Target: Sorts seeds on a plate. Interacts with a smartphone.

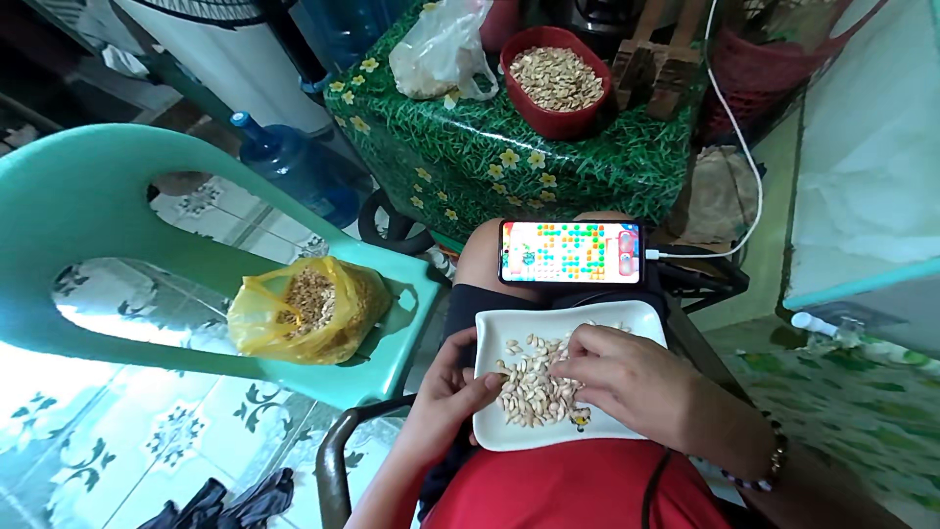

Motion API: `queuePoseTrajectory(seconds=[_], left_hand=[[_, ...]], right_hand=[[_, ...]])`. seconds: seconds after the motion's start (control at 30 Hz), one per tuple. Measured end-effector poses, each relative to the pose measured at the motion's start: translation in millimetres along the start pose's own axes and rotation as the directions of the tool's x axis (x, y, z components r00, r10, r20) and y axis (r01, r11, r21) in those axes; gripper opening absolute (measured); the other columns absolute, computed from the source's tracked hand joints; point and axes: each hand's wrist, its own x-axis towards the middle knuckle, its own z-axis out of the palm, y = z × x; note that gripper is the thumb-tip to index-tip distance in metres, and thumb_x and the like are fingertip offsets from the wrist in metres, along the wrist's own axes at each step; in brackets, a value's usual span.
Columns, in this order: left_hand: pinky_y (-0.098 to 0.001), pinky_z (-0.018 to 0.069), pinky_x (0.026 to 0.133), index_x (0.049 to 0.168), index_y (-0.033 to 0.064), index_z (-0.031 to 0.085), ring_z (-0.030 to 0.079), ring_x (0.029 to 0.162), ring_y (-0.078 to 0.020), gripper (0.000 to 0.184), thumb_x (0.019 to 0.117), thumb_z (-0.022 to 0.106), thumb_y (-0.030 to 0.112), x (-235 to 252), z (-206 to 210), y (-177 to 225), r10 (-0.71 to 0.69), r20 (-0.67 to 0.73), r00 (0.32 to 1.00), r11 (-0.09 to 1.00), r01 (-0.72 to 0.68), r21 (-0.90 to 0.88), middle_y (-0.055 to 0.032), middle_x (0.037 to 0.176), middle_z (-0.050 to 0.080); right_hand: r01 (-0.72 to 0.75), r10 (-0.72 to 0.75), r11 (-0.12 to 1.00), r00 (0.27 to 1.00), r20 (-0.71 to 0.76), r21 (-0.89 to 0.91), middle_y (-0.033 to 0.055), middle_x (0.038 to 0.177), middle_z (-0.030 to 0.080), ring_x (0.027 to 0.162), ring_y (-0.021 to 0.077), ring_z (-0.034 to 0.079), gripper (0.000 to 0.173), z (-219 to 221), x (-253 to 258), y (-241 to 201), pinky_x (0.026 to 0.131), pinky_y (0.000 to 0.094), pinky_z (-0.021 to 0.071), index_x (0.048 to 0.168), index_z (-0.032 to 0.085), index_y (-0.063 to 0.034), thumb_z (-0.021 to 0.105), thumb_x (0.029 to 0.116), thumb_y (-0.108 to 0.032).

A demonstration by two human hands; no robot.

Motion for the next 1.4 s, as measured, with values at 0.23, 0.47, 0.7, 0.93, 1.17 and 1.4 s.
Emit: queuePoseTrajectory(seconds=[0.23,0.47,0.7,0.93,1.17,1.4], left_hand=[[-0.0256,0.0611,0.059,0.141,0.0113,0.041,0.073,0.071,-0.0128,0.053,0.0956,0.067,0.011,0,-1,-1,0.002,0.007,1.000,1.000,-0.002,-0.001,-0.0067,0.091,0.074],[-0.0261,0.0614,0.062,0.141,0.0102,0.041,0.073,0.073,-0.0128,0.053,0.0952,0.068,0.011,0,-1,-1,0.008,0.004,1.000,1.000,-0.008,-0.001,-0.0066,0.095,0.073],[-0.0254,0.0609,0.061,0.142,0.0108,0.041,0.073,0.074,-0.0129,0.053,0.0959,0.068,0.012,1,-1,0,0.008,0.009,1.000,1.000,-0.008,0.003,-0.0076,0.095,0.074],[-0.0258,0.0611,0.060,0.141,0.0106,0.041,0.073,0.074,-0.0134,0.053,0.0956,0.068,0.011,1,-1,0,0.004,0.007,1.000,1.000,-0.004,-0.004,-0.0080,0.095,0.074],[-0.0245,0.0604,0.060,0.141,0.0108,0.041,0.073,0.073,-0.0122,0.053,0.0951,0.069,0.011,1,-1,0,0.007,0.005,1.000,1.000,-0.007,0.005,-0.0071,0.095,0.074],[-0.0252,0.0612,0.062,0.141,0.0105,0.041,0.074,0.075,-0.0126,0.053,0.0954,0.068,0.011,1,-1,0,0.013,0.009,1.000,1.000,-0.013,0.001,-0.0070,0.096,0.074]], right_hand=[[0.081,-0.081,0.997,0.984,-0.161,-0.006,0.0074,0.089,0.069,0.080,0.0198,0.068,0.016,8,5,1,0.070,0.0316,0.0573,0.095,0.076,-0.0088,0.061,0.0944,-0.008],[0.134,-0.123,0.990,0.962,-0.242,0.032,0.0054,0.092,0.076,0.090,0.0170,0.073,0.017,3,4,-1,0.082,0.0304,0.0593,0.095,0.077,-0.0089,0.060,0.0955,-0.007],[0.088,-0.092,0.996,0.981,-0.172,-0.034,0.0020,0.102,0.073,0.095,0.0185,0.068,0.021,-5,1,1,0.078,0.0324,0.0574,0.104,0.078,-0.0147,0.062,0.0997,-0.027],[0.131,-0.130,0.991,0.991,0.035,-0.011,0.0097,0.145,0.059,0.131,0.0340,0.057,0.042,-6,6,-2,0.097,0.0512,0.0545,0.132,0.070,-0.0200,0.073,0.0909,-0.028],[0.192,-0.185,0.978,0.979,0.080,-0.083,0.0072,0.139,0.063,0.126,0.0334,0.060,0.029,4,11,-8,0.095,0.0498,0.0548,0.124,0.074,-0.0229,0.062,0.0987,-0.014],[0.230,-0.240,0.968,0.966,-0.098,-0.100,0.0072,0.098,0.071,0.090,0.0234,0.067,0.023,7,8,3,0.075,0.0334,0.0569,0.098,0.078,-0.0095,0.057,0.0950,0.000]])
